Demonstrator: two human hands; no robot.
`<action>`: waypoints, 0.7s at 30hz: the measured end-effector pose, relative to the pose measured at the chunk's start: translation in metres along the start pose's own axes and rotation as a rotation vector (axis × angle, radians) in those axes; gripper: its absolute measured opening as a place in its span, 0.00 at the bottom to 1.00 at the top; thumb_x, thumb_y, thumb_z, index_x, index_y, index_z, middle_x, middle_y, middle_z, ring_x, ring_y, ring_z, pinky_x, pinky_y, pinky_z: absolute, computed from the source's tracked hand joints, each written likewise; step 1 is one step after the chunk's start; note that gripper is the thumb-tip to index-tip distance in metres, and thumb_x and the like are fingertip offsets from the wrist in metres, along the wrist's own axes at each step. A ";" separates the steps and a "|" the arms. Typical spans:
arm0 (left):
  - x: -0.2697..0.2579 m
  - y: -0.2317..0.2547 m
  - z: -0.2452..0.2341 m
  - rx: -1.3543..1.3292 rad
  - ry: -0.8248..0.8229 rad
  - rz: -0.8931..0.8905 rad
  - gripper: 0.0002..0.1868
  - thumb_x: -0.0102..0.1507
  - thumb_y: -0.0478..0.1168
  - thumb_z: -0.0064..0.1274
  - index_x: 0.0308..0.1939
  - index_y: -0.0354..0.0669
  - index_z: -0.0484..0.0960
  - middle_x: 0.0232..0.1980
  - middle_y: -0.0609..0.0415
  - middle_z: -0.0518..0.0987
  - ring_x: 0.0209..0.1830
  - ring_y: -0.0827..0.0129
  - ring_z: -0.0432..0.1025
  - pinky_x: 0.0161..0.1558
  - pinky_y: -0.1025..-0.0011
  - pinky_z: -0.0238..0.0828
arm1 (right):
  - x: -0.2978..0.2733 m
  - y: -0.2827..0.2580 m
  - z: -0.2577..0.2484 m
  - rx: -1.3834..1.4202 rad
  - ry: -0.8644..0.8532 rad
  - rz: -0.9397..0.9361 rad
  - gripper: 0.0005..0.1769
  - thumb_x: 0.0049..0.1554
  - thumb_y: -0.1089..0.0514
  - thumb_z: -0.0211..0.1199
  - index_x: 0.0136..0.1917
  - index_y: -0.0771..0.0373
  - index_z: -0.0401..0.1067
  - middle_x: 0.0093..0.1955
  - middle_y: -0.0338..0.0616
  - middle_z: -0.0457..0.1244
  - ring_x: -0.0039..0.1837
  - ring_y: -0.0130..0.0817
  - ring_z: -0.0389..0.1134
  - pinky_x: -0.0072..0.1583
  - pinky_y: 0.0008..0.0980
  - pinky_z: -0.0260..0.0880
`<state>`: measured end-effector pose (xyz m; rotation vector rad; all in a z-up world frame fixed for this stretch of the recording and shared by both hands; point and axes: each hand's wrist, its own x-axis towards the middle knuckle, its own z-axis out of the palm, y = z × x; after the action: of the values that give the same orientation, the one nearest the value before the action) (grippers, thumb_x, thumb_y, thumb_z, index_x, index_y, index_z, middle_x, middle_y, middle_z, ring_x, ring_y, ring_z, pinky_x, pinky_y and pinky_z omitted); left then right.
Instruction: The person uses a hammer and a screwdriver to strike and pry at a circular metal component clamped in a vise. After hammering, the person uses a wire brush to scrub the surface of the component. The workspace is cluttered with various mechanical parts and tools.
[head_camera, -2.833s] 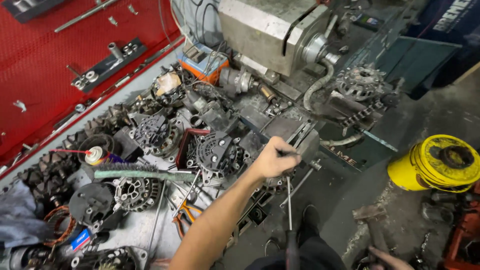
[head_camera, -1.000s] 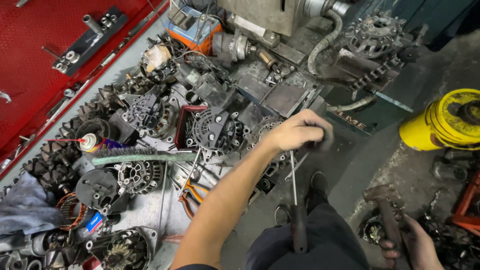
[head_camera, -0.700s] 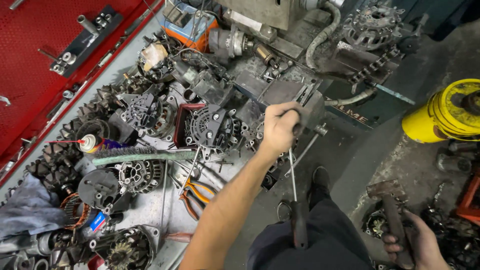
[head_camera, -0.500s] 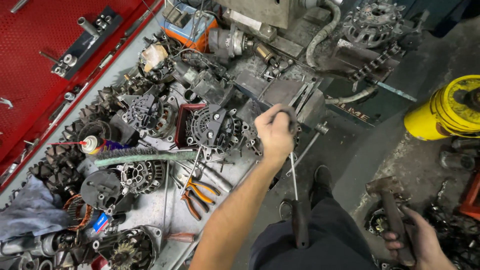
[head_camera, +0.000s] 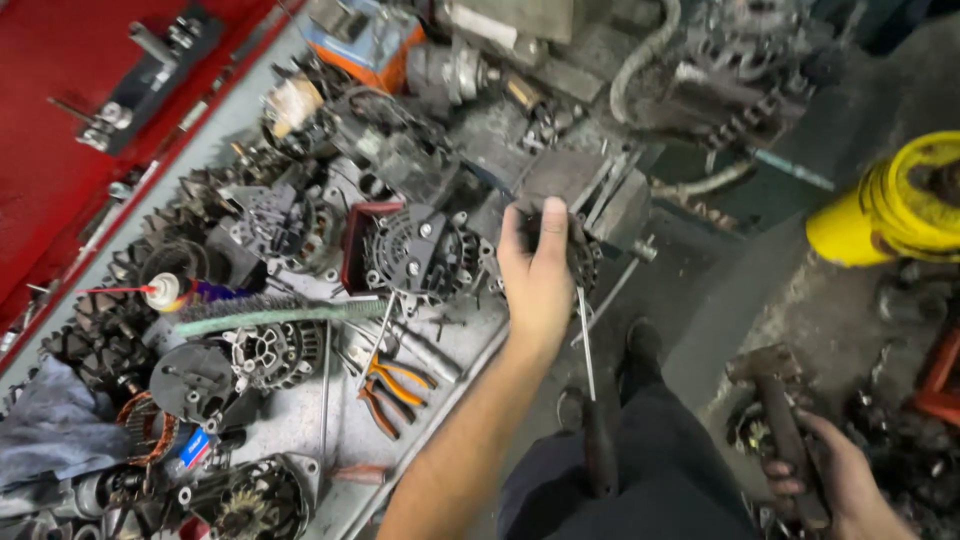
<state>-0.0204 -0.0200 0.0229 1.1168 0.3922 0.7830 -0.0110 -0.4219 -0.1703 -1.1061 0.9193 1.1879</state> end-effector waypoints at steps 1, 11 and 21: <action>-0.009 -0.008 0.000 0.018 -0.008 -0.009 0.11 0.70 0.41 0.51 0.37 0.38 0.73 0.31 0.59 0.73 0.28 0.79 0.64 0.32 0.77 0.61 | -0.014 -0.001 0.016 -0.018 0.053 0.002 0.30 0.60 0.26 0.45 0.52 0.53 0.64 0.32 0.37 0.52 0.30 0.29 0.48 0.32 0.32 0.49; 0.029 0.003 -0.037 -0.302 -0.743 -0.278 0.36 0.53 0.65 0.66 0.36 0.42 0.63 0.28 0.65 0.61 0.20 0.77 0.58 0.23 0.75 0.49 | -0.026 0.001 0.038 -0.056 0.096 0.021 0.30 0.59 0.29 0.45 0.46 0.58 0.60 0.30 0.35 0.49 0.28 0.26 0.46 0.29 0.27 0.45; 0.067 0.004 -0.052 -0.380 -1.019 -0.456 0.34 0.54 0.63 0.64 0.30 0.46 0.57 0.21 0.60 0.58 0.16 0.74 0.50 0.21 0.71 0.44 | -0.035 -0.007 0.046 -0.028 0.078 -0.040 0.30 0.61 0.30 0.47 0.45 0.61 0.63 0.29 0.35 0.50 0.28 0.25 0.46 0.29 0.24 0.46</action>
<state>-0.0098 0.0628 0.0113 0.8817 -0.3512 -0.1633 -0.0105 -0.3851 -0.1250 -1.1950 0.9381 1.1348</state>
